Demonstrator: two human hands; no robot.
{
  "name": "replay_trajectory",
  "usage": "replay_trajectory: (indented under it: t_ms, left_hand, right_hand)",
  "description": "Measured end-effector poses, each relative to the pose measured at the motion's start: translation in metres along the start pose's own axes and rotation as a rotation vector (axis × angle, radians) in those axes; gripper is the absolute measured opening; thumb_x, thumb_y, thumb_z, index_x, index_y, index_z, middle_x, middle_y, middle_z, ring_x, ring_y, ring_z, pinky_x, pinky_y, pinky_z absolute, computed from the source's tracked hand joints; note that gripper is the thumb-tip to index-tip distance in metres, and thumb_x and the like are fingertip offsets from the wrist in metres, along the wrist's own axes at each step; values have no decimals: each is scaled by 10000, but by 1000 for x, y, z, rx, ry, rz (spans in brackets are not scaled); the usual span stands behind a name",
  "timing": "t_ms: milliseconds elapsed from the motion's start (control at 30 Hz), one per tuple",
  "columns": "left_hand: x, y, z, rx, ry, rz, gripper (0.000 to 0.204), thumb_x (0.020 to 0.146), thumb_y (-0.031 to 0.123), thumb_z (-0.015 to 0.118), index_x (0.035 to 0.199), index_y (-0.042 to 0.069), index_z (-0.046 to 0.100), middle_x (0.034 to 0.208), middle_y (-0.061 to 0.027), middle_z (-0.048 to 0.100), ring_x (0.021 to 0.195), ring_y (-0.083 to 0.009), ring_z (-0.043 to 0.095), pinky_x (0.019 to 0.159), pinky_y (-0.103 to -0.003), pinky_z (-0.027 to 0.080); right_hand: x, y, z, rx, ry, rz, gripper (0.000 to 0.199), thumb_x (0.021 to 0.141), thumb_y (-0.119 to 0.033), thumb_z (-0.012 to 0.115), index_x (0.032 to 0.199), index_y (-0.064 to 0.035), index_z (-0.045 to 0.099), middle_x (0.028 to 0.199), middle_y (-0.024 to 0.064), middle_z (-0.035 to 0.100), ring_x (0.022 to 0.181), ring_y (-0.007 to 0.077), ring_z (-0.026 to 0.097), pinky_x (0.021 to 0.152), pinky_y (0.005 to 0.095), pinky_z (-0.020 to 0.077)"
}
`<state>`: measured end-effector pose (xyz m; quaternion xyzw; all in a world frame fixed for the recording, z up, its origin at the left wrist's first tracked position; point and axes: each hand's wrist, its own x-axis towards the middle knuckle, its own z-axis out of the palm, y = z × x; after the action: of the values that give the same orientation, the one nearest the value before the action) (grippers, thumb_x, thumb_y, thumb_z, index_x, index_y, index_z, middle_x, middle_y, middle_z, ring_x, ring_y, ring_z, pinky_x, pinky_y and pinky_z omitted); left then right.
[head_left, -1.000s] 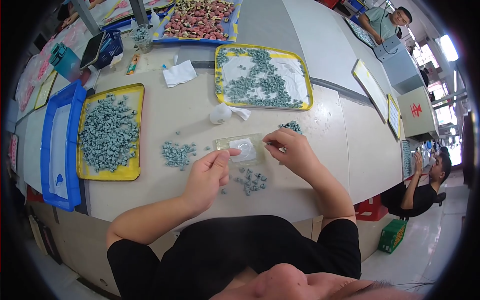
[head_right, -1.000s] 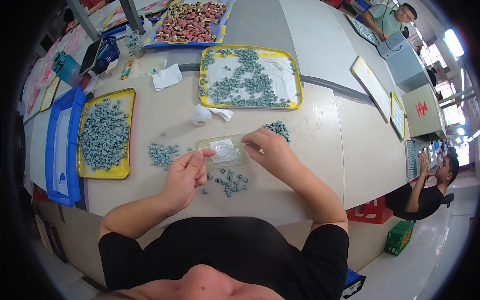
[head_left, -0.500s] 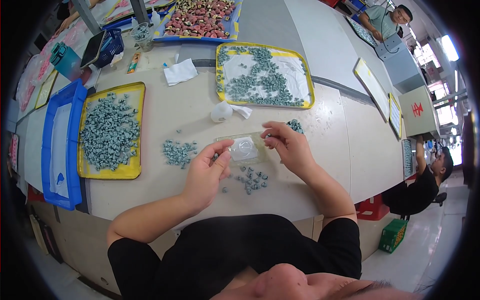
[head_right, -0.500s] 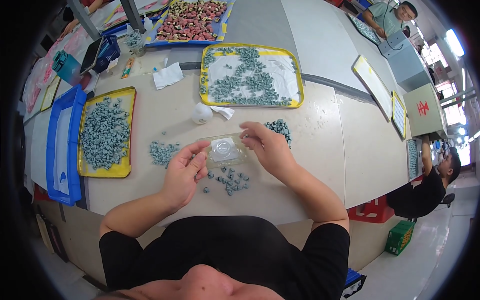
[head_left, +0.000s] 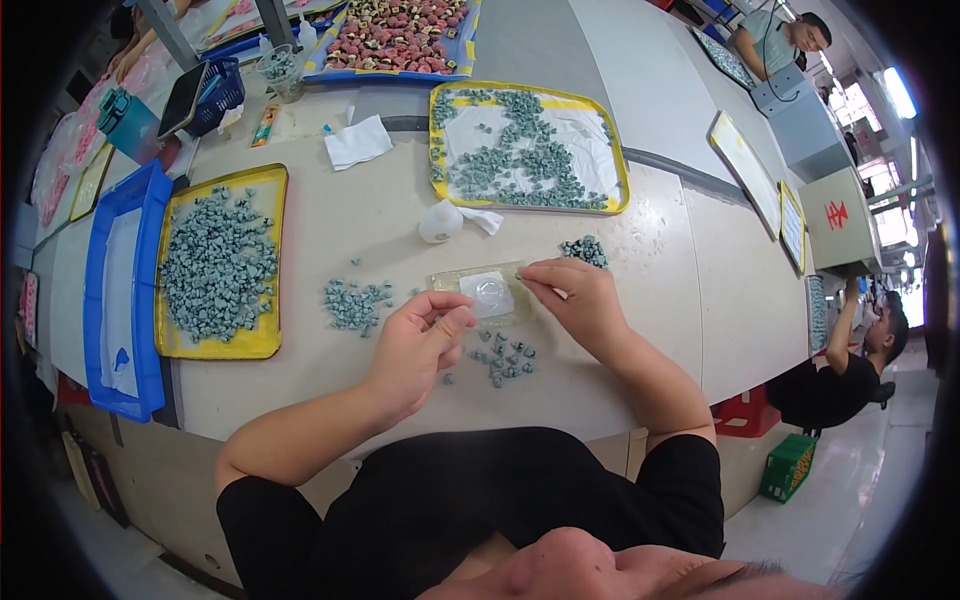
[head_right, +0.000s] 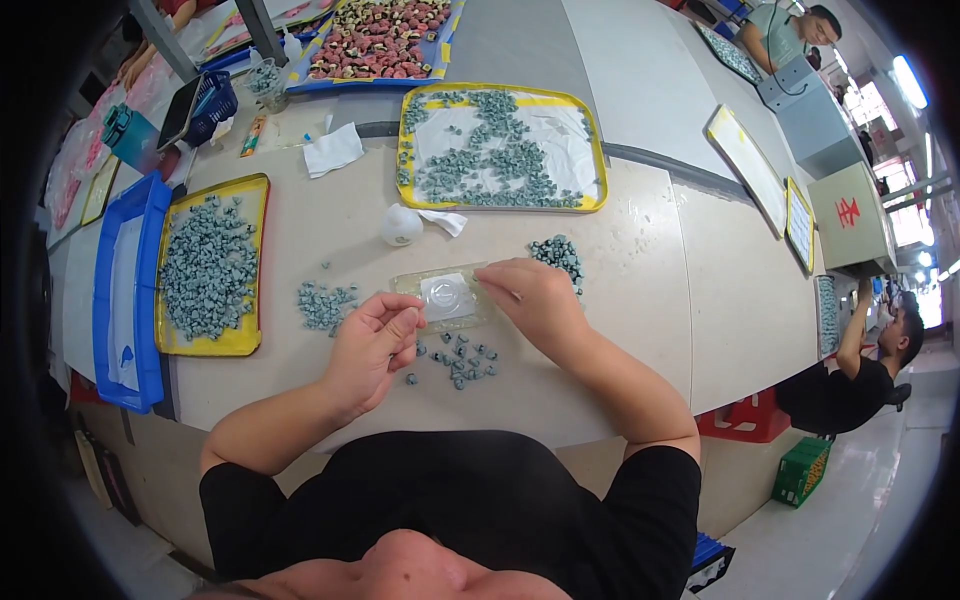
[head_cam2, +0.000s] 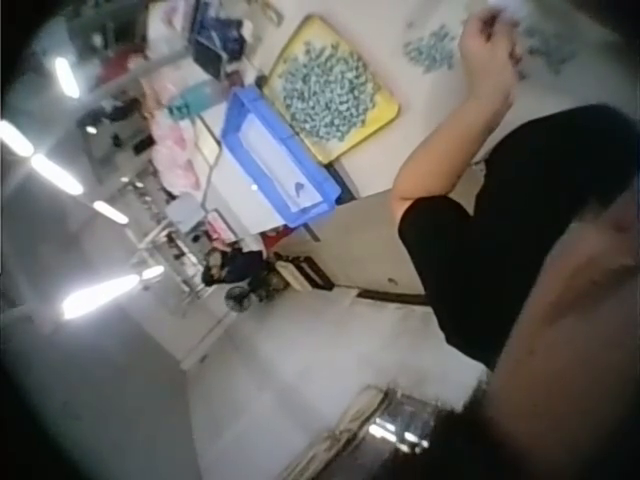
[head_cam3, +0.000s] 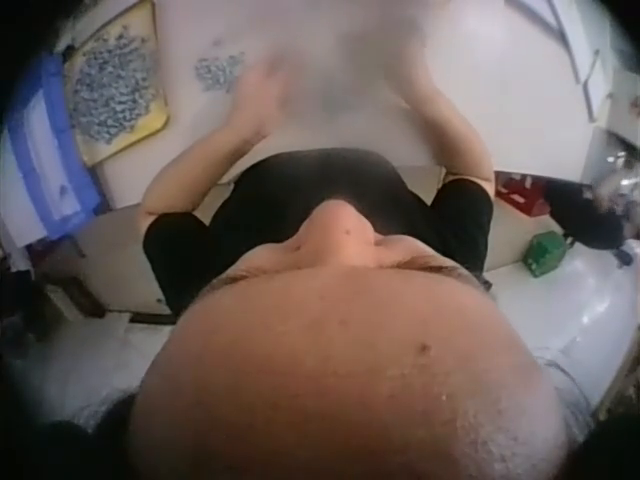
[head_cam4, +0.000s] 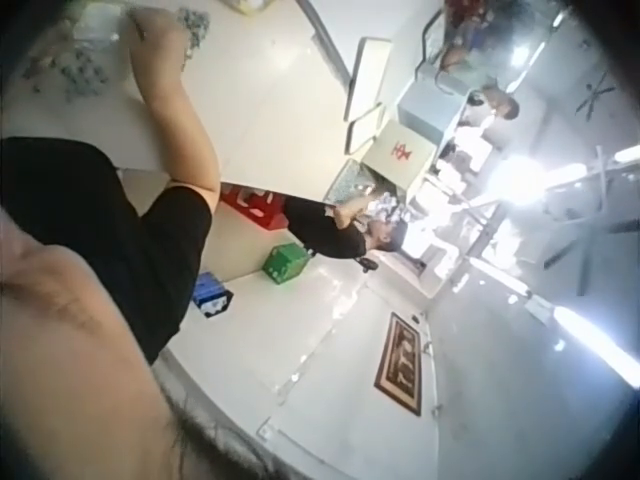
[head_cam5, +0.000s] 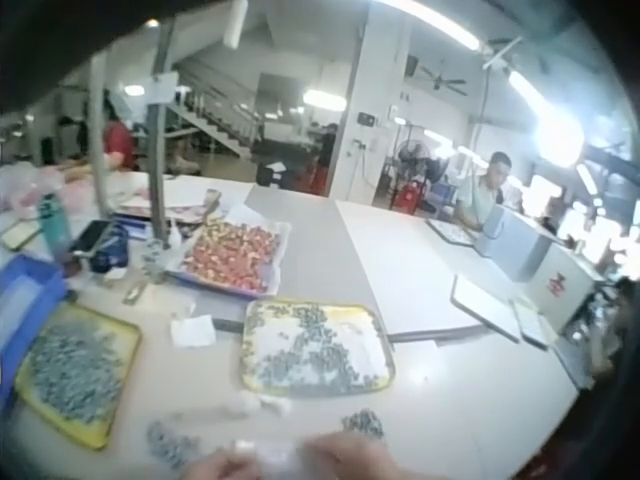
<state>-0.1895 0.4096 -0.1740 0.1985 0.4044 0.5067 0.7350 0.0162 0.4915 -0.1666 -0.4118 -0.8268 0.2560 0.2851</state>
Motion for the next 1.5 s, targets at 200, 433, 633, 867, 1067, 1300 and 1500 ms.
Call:
replay_trajectory:
  t_ms: [200,433,633,867,1067,1300,1500]
  left_hand:
    - [-2,2,-5,26,36,4,191,899,52,540,1080,-10,529,935,-61,567,547,-42,349,471,-193,305]
    - [-3,8,-9,50,48,-50,159,912,94,541,1029,-13,538,898,-61,570,523,-35,330,460,-186,295]
    - [-5,3,-17,46,-3,-33,203,958,205,474,929,15,536,767,-23,500,511,-46,312,455,-197,274]
    - [-7,5,-19,68,-7,-94,305,978,298,416,775,72,447,650,12,407,517,-66,306,462,-219,252]
    - [-10,9,-19,69,-16,-146,322,981,315,397,747,95,406,634,26,371,526,-69,290,465,-220,243]
    - [-12,9,-28,16,-104,-153,247,984,272,384,838,78,427,713,18,387,565,-68,305,477,-213,251]
    - [-11,8,-31,61,-153,-139,145,969,197,430,905,71,460,740,22,401,583,-58,308,491,-203,262]
  right_hand:
    - [-6,-1,4,-277,-100,-218,185,744,-38,658,929,-39,648,892,93,613,826,258,599,721,332,503]
    - [-5,2,12,-344,-79,-287,204,724,-38,666,925,-29,637,875,92,598,797,249,594,712,332,501]
    - [0,-9,16,-268,47,-466,207,690,-29,685,885,2,626,848,90,581,741,234,590,636,309,500]
    - [1,-16,19,-383,27,-687,305,642,-13,653,940,43,623,903,108,572,768,244,577,627,314,492]
    - [2,-17,25,-424,12,-715,328,634,-26,599,952,56,618,918,113,571,788,242,579,637,316,495]
    - [2,-14,34,-232,22,-621,275,639,45,671,910,31,625,915,123,582,764,227,593,635,295,496]
    - [-5,-28,43,589,-37,207,57,782,37,647,821,16,611,859,75,581,697,118,569,613,225,462]
